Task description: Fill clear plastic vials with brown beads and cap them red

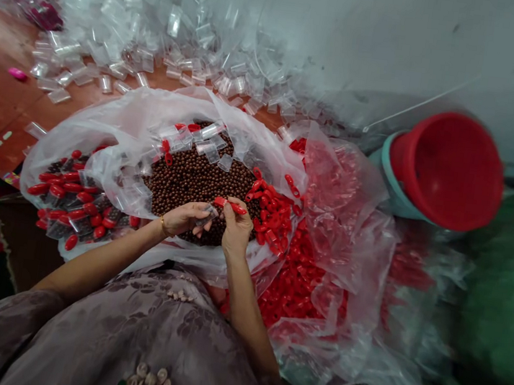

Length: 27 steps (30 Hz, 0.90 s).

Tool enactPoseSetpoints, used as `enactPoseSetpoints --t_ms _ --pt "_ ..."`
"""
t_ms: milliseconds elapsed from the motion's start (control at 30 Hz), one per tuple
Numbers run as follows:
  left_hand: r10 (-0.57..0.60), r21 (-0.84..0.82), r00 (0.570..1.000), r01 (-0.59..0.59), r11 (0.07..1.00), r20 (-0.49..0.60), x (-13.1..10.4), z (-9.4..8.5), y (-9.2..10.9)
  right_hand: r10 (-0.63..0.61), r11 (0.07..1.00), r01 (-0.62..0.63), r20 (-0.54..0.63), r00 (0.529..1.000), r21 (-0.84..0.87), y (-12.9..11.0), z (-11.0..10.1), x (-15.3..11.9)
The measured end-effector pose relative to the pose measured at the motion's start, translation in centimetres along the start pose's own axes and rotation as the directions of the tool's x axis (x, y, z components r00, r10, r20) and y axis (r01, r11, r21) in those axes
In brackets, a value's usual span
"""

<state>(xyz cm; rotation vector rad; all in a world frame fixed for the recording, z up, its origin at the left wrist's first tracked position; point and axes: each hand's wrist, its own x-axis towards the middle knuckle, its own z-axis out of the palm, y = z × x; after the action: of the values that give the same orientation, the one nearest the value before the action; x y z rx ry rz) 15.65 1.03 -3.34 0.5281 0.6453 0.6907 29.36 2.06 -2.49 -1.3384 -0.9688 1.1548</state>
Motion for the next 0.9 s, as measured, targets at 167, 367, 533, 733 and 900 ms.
enactPoseSetpoints --t_ms 167,367,533,733,900 --pt "0.056 0.130 0.996 -0.047 0.990 -0.064 -0.2 0.2 0.5 -0.033 0.995 0.033 0.002 0.999 -0.097 0.1 -1.0 -0.9" --pt "0.116 0.241 0.992 -0.099 0.965 -0.055 -0.5 0.7 1.4 -0.291 0.897 0.329 0.165 0.942 -0.296 -1.0 -2.1 -1.0" --pt "0.099 0.253 0.995 -0.091 0.963 -0.019 -0.2 0.8 1.2 -0.315 0.871 0.410 0.331 0.889 -0.270 -1.3 -2.9 -1.3" --pt "0.136 0.267 0.989 -0.144 0.953 0.051 0.2 1.0 0.7 -0.355 0.851 0.441 0.305 0.884 -0.285 -2.2 -2.9 -2.0" --pt "0.200 0.367 0.979 -0.177 0.913 -0.025 0.3 1.5 1.7 -0.357 0.851 0.424 0.252 0.900 -0.309 -3.3 -2.4 -3.3"
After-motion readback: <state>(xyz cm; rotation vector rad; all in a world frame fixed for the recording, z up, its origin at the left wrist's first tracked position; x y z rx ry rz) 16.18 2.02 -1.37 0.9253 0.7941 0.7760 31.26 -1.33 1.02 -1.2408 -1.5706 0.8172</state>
